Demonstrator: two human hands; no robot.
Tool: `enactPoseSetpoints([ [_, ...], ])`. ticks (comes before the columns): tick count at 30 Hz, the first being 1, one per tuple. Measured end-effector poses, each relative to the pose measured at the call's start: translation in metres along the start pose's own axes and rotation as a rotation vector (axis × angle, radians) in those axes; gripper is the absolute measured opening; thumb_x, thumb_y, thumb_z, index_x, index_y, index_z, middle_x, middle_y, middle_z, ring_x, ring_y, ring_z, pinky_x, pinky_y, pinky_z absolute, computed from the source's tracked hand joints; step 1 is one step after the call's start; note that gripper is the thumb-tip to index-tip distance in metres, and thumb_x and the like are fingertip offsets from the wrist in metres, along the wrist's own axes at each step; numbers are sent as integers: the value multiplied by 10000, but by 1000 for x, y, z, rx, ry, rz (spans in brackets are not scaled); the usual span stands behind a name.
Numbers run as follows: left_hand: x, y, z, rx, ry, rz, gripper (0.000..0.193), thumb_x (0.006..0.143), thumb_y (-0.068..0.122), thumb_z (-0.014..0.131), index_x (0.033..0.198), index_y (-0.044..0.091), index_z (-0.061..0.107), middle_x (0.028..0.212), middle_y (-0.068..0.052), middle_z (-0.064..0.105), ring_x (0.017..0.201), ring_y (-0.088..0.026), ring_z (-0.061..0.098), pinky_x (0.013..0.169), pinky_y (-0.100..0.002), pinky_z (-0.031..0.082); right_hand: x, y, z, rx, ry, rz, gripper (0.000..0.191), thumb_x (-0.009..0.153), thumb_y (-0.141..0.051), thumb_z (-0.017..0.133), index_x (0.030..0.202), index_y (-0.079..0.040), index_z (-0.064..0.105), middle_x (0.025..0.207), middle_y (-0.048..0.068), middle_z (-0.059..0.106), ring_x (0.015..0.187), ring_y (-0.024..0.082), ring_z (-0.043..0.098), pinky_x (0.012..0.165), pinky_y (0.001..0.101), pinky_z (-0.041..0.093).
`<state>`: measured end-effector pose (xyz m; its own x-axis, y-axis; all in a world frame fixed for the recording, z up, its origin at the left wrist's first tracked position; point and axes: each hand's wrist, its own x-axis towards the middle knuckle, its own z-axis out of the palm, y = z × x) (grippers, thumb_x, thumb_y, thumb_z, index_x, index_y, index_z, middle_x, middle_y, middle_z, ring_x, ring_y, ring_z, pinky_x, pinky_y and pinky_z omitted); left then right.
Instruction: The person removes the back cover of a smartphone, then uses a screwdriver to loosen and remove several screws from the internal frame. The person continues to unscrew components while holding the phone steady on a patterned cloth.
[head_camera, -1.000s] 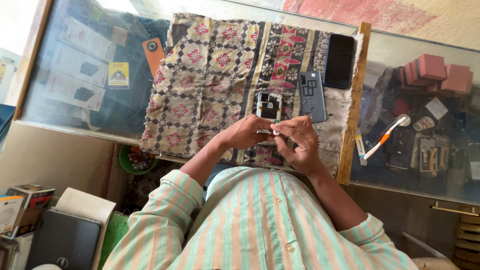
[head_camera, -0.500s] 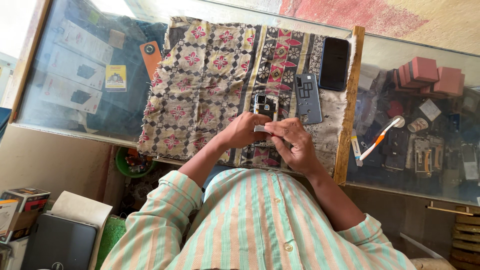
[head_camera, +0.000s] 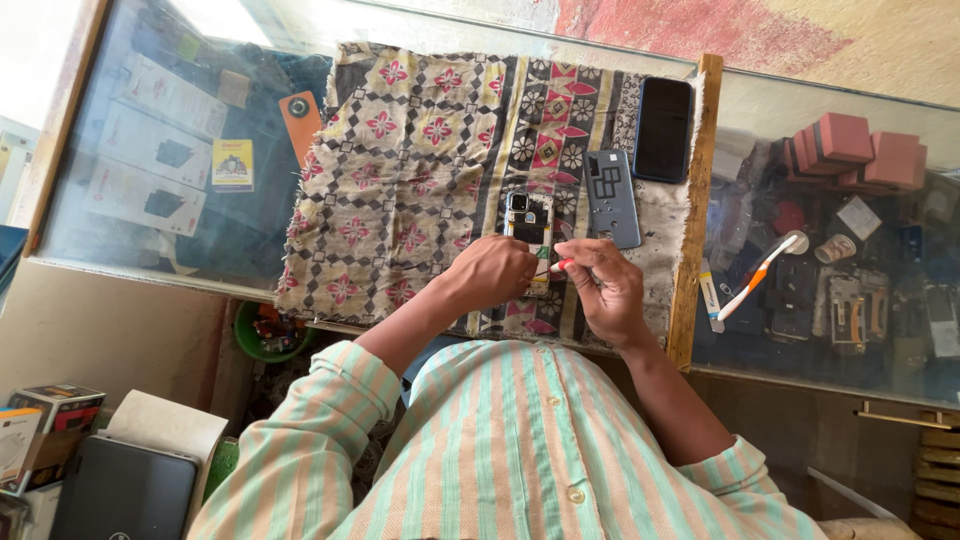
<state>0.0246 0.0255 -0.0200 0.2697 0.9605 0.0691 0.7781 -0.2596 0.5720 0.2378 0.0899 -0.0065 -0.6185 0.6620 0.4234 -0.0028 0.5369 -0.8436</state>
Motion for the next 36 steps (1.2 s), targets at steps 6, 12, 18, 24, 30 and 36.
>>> enactPoseSetpoints([
  [6,19,2,16,220,-215,52,330,1024,38,525,728,46,673,610,-67,632,486,-181,585,540,-412,521,0,16,-17,67,131,-42,128,1047,-22,627,1121,-62,723,1129,121,733,941,132,726,777,236,651],
  [12,33,2,17,389,-370,133,308,987,48,494,726,47,658,617,-85,635,467,-173,566,439,-395,499,-7,3,-51,56,232,40,147,1067,-1,612,1193,3,687,1210,130,690,1006,116,684,866,220,591],
  [18,60,-5,7,83,-204,100,108,746,-18,557,819,10,632,677,-114,639,516,-206,595,443,-378,510,-14,-6,-73,69,358,89,170,1082,7,610,1243,36,655,1239,94,671,1052,98,658,961,219,549],
  [24,119,-7,9,-60,108,74,48,806,-11,595,806,26,566,689,-126,640,573,-267,603,552,-423,498,-18,-5,-86,-5,409,106,169,1091,8,610,1248,34,666,1225,82,670,1069,93,648,964,219,547],
  [30,131,-4,10,-88,84,57,121,930,22,593,811,40,580,721,-107,666,571,-232,629,545,-402,528,-21,-3,-90,-20,410,104,184,1085,5,620,1261,31,663,1202,90,693,1058,106,660,948,220,549],
  [36,79,-17,-21,-193,207,-113,109,989,92,622,894,43,645,824,-89,704,619,-200,665,561,-360,570,-8,2,-78,82,369,107,265,1050,-40,658,1310,9,636,1177,108,734,1050,138,718,903,240,595],
])
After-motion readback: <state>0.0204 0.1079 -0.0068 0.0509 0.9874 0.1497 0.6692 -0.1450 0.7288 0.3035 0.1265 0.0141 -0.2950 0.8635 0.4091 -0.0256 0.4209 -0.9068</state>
